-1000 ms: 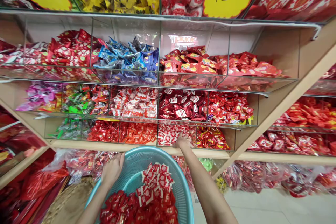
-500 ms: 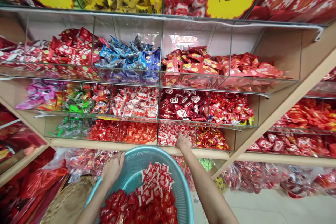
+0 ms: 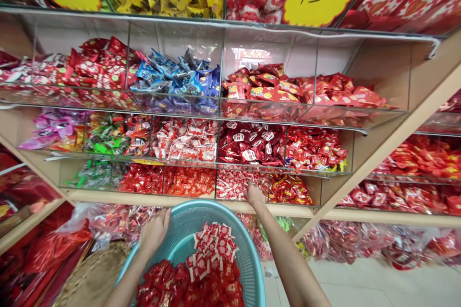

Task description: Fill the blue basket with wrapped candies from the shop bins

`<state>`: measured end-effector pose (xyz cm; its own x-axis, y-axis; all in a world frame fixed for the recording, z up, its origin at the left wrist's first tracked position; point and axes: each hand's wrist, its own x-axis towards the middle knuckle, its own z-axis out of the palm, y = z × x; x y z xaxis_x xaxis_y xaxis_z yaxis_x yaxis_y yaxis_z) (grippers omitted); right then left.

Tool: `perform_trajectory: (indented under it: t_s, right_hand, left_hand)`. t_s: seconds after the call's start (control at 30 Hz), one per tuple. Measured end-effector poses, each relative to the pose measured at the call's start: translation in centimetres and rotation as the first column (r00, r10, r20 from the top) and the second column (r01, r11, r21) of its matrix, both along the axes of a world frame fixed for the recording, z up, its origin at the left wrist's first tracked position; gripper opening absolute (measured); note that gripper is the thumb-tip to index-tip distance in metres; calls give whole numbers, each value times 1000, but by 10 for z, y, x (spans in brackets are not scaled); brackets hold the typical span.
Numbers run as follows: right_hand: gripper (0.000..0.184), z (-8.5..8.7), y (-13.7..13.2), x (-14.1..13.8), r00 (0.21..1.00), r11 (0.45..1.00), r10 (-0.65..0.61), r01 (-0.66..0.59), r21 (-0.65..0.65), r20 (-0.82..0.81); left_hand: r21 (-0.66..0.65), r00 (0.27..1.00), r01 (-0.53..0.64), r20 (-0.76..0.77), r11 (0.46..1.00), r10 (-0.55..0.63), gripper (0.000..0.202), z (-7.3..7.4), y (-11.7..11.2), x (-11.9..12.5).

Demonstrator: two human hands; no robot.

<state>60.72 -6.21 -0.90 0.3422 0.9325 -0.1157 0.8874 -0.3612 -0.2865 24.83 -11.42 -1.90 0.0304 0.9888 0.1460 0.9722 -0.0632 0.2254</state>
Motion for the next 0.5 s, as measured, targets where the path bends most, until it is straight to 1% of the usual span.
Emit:
perform_trajectory:
  t_s: [0.13,0.3,0.4,0.5]
  right_hand:
    - [40,-4,0,7,997,993,-41,48,106,-68]
    - [40,-6,2,12,977,965,-93,136,224,-191]
    - [40,-3,7,12,950,935,-103,193,298,-294]
    - [44,2,14,8,905,886,-107,275,374,-411]
  left_hand:
    - [1,1000,6,2,1000,-6,51,-1,0,-1]
    - [-11,1000,2,11,1000,-1,51,-1,0,-1]
    - [-14,1000,2,13,1000,-2,51,-1,0,-1]
    - [-23,1000,-3,13,1000,4,51,-1,0,-1]
